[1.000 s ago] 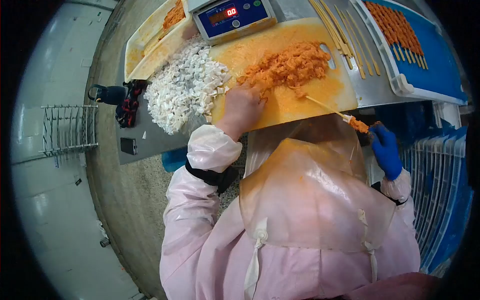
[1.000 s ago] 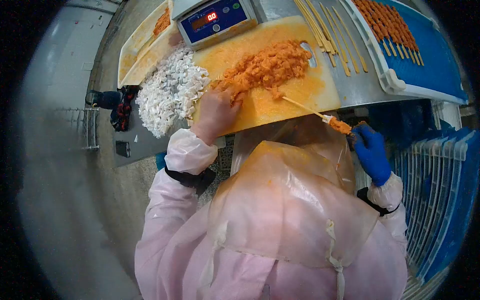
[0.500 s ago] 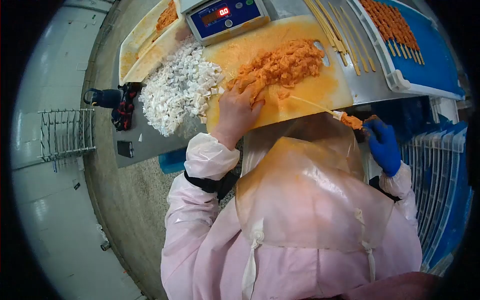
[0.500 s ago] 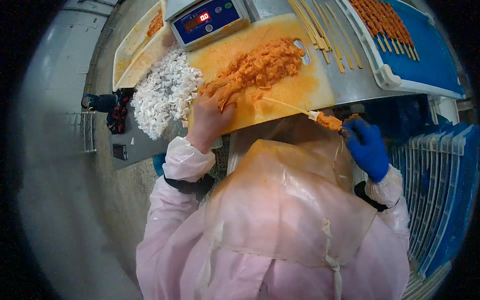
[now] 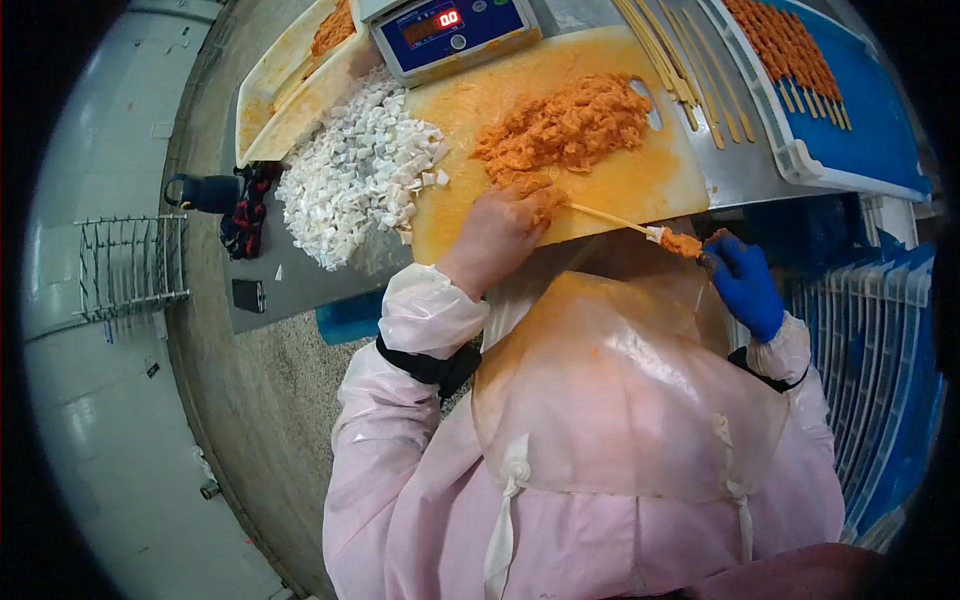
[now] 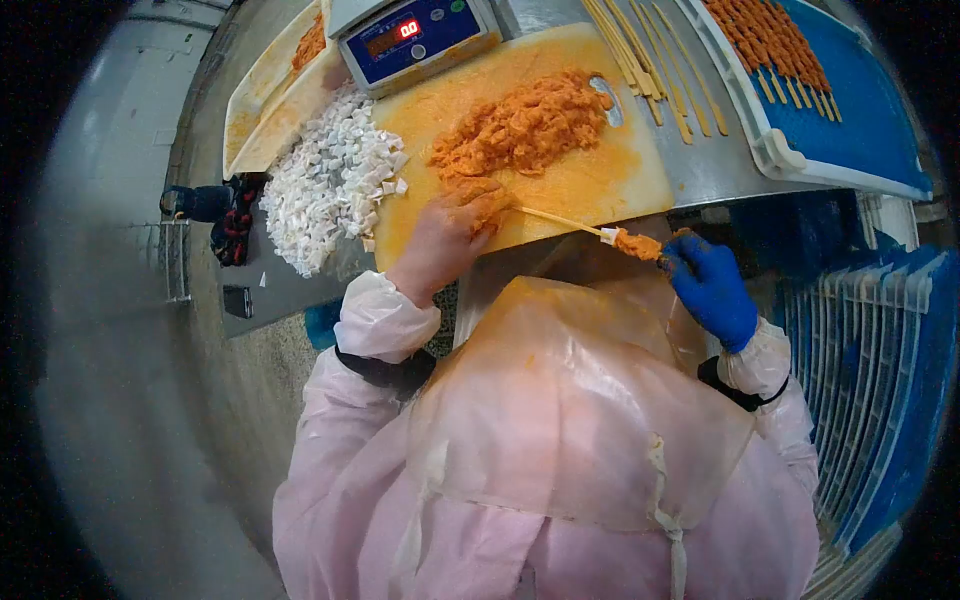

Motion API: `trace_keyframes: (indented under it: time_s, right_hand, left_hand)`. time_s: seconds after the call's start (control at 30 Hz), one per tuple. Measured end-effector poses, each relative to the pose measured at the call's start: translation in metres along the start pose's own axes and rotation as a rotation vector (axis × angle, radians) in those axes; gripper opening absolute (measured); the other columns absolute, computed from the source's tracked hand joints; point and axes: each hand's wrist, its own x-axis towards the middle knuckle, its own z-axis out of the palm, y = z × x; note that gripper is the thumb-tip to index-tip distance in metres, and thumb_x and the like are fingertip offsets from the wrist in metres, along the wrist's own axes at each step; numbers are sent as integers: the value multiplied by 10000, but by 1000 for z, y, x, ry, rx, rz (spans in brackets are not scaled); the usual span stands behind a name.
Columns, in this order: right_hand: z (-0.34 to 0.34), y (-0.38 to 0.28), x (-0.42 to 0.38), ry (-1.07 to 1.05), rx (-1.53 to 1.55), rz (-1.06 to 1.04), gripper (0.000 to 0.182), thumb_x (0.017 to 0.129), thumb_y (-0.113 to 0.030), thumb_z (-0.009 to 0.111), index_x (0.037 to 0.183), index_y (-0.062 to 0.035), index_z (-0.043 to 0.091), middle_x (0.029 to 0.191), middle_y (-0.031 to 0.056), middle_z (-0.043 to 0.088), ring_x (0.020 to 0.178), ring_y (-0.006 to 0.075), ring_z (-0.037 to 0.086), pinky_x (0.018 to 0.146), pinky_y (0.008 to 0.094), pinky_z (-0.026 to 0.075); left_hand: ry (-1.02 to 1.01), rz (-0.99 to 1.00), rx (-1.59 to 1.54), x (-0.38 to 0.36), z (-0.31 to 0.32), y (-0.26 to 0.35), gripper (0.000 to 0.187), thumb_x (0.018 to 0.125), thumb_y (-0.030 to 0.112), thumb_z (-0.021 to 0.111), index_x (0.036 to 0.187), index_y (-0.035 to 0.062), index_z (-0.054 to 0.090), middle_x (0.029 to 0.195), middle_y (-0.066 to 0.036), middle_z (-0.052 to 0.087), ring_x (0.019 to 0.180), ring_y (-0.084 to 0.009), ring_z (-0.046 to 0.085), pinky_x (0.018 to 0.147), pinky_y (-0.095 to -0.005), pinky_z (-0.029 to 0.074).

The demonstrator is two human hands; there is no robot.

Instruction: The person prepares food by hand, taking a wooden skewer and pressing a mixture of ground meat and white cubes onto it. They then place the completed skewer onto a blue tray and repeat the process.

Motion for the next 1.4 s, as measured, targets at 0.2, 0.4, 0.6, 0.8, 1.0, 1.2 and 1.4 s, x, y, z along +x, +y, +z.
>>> trace_keyframes:
  time_s: [0.2,0.4,0.6,0.8,1.0,1.2,1.4]
  right_hand:
    - [9,9,2,11,66,-11,122,854,-94,608,911,12,621,684,168,561,548,176,502,515,313,393]
    - [17,10,7,-9,167,27,113,859,-82,600,915,14,621,691,127,577,606,144,525,548,299,408]
    - [9,17,4,54,233,40,129,871,-79,585,935,28,618,790,116,625,703,137,561,635,291,457]
    - [4,23,-1,59,227,95,142,876,-82,575,939,40,610,834,115,638,742,147,578,678,290,469]
    - [1,26,-4,26,225,108,139,877,-66,570,948,46,610,845,108,635,777,134,575,709,282,471]
    - [5,26,-9,96,389,195,115,883,-36,560,956,41,604,828,67,613,794,96,552,710,257,461]
    - [2,19,-9,69,333,153,98,877,-23,561,948,35,595,824,48,599,783,82,532,695,242,449]
  left_hand:
    - [-56,-12,63,-2,1,2,304,759,83,679,1061,111,669,1010,-128,648,949,-320,605,807,-411,504]
    - [124,59,-92,-3,-7,-1,282,716,82,694,996,70,659,1000,-146,633,899,-325,613,779,-405,512]
    - [206,-137,37,16,-32,-22,278,743,92,685,1022,88,688,1030,-154,654,919,-344,629,830,-399,507]
    - [30,-185,324,29,-13,-24,320,720,160,701,1023,64,662,1000,-176,649,889,-354,622,800,-434,510]
    - [133,-130,84,25,-17,-27,193,708,104,691,893,50,690,1000,-167,651,906,-353,621,808,-415,505]
    - [226,-70,-76,16,-25,-29,235,705,89,678,931,28,683,995,-155,670,885,-325,642,780,-385,517]
    - [-94,-516,-557,2,-44,-6,235,746,67,638,975,24,672,929,-141,677,840,-352,636,779,-375,500]
